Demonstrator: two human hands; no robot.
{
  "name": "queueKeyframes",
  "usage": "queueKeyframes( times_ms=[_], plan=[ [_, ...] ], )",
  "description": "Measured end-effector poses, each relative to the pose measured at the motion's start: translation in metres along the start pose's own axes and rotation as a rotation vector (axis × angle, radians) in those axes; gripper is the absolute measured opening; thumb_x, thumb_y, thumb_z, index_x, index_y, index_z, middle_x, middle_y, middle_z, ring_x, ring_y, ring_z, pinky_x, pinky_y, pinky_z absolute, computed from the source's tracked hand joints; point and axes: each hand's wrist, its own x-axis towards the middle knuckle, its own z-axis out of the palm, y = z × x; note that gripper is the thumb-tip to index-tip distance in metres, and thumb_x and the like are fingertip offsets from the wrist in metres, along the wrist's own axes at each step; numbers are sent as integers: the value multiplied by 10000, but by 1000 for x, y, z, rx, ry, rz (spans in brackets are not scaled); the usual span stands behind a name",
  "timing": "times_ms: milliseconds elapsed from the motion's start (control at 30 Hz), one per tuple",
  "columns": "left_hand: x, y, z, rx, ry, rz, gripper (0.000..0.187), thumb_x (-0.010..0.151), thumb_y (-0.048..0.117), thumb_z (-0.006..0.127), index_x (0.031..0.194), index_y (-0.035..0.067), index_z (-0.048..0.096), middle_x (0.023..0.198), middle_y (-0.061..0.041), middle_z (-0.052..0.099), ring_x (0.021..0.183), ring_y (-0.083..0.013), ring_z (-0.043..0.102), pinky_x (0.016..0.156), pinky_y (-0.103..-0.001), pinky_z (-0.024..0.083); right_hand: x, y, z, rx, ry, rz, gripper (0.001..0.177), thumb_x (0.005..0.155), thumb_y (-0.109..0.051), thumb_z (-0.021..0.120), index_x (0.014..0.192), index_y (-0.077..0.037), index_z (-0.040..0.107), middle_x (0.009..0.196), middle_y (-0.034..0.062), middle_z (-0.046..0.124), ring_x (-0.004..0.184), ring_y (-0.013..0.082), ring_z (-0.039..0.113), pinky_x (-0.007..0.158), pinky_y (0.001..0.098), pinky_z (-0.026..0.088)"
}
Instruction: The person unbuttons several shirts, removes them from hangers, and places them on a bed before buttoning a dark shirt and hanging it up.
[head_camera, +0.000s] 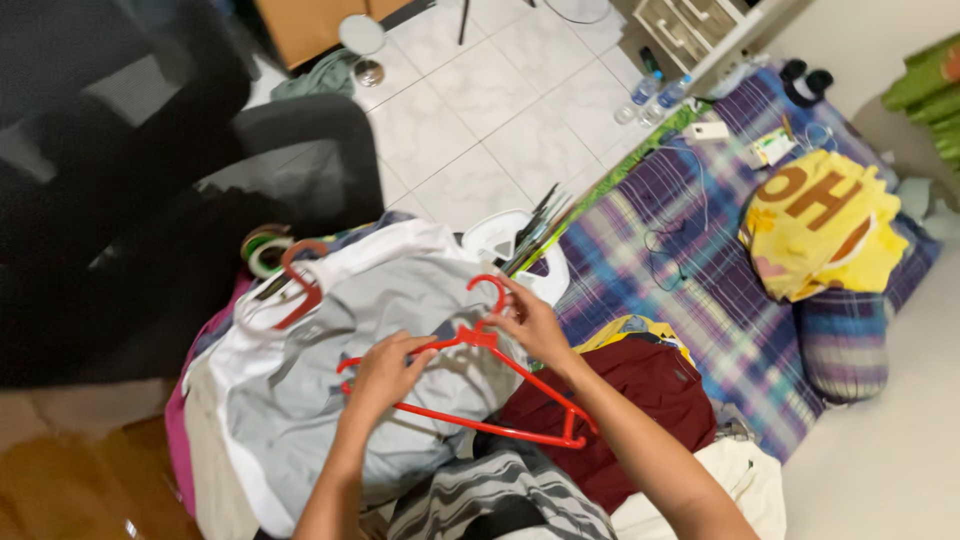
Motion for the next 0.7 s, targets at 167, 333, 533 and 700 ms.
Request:
queueKeyframes(
  times_ms=[167, 333, 533, 700],
  plan=[
    [49, 38, 51, -49, 12, 129, 253, 879, 312, 733, 1090, 185, 794, 866, -103, 693, 797, -328, 668, 699, -443, 505, 7, 48, -72, 365, 68, 121, 547, 915, -44, 772, 1412, 16, 551, 827, 46, 669, 655, 62, 613, 571, 207, 492],
    [96, 62, 98, -112, -51, 186, 238, 867, 300, 735, 1060, 176, 798, 901, -87, 704, 824, -346, 660, 678, -462, 498, 2, 72, -120, 341, 134, 308, 510, 937, -69, 696, 1412, -1, 523, 839, 26, 667, 605, 83, 635, 449, 218, 414],
    [130, 83, 150, 49, -191, 115, 240, 869, 322, 736, 1072, 212, 801, 825, -116, 664, 822, -345, 655, 718, -473, 498, -9, 102, -169, 227, 170, 294, 578, 960, -58, 647, 1498, -53, 435, 894, 31, 627, 650, 82, 631, 511, 226, 516],
    [150, 97, 236, -452, -398, 190, 350, 979, 151, 600, 1315, 72, 659, 1089, -209, 710, 1025, -363, 704, 917, -432, 540, -16, 119, -214, 51, 317, 96, 430, 1029, 26, 519, 1444, -76, 566, 1075, 49, 688, 737, 98, 621, 641, 238, 543]
  ],
)
